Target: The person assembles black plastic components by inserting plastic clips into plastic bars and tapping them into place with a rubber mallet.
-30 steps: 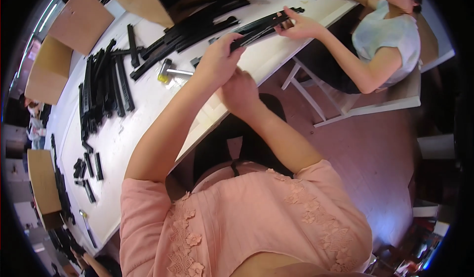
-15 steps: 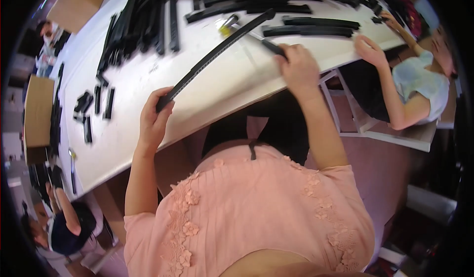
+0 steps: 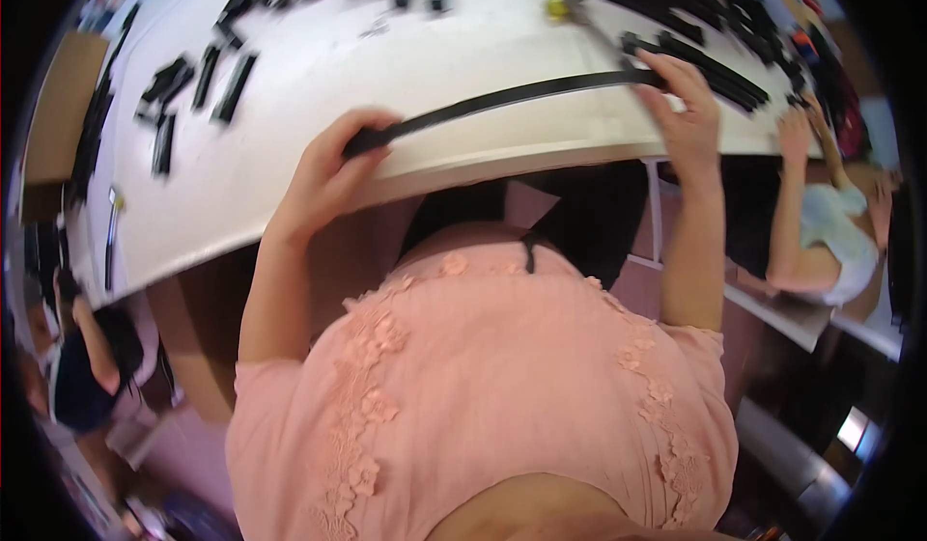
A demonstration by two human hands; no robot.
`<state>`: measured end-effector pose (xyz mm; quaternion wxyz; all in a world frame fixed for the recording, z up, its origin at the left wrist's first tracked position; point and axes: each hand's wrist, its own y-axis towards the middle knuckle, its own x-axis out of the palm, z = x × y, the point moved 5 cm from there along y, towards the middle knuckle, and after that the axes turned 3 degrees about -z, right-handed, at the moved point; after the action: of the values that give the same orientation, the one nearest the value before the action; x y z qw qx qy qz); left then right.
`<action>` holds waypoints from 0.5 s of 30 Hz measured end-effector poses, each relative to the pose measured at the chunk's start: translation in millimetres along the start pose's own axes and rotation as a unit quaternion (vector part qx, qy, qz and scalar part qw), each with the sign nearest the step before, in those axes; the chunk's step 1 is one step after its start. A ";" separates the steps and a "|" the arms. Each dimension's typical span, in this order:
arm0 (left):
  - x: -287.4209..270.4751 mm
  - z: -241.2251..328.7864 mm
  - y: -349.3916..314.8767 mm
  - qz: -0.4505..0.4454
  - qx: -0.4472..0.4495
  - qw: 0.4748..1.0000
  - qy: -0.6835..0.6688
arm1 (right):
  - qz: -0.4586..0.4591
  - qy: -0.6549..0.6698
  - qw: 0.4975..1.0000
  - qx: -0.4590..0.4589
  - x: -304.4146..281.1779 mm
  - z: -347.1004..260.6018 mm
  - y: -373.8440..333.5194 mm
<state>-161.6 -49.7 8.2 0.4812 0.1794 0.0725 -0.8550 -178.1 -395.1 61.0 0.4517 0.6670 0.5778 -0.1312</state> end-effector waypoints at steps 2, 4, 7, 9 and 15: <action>-4.0 8.8 2.0 0.017 0.002 0.999 -0.037 | -0.023 -0.036 0.999 0.002 -3.7 1.5 -2.9; -4.8 8.1 4.2 0.018 0.000 0.997 -0.079 | -0.033 0.016 0.999 -0.014 2.4 12.6 -8.7; -9.6 4.6 -2.2 0.040 0.001 0.984 -0.176 | -0.051 0.047 0.997 0.029 16.5 21.9 -13.8; -11.7 1.5 -6.1 0.044 0.018 0.964 -0.261 | -0.056 0.047 0.997 0.028 27.4 24.1 -14.4; -20.7 -11.6 -13.2 0.099 -0.025 0.980 -0.173 | -0.039 0.049 0.998 -0.001 29.4 17.4 -18.7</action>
<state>-160.3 -22.8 4.6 0.5728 0.0229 -0.0083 -0.8193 -180.0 -390.5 22.3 0.4183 0.6494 0.6245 -0.1155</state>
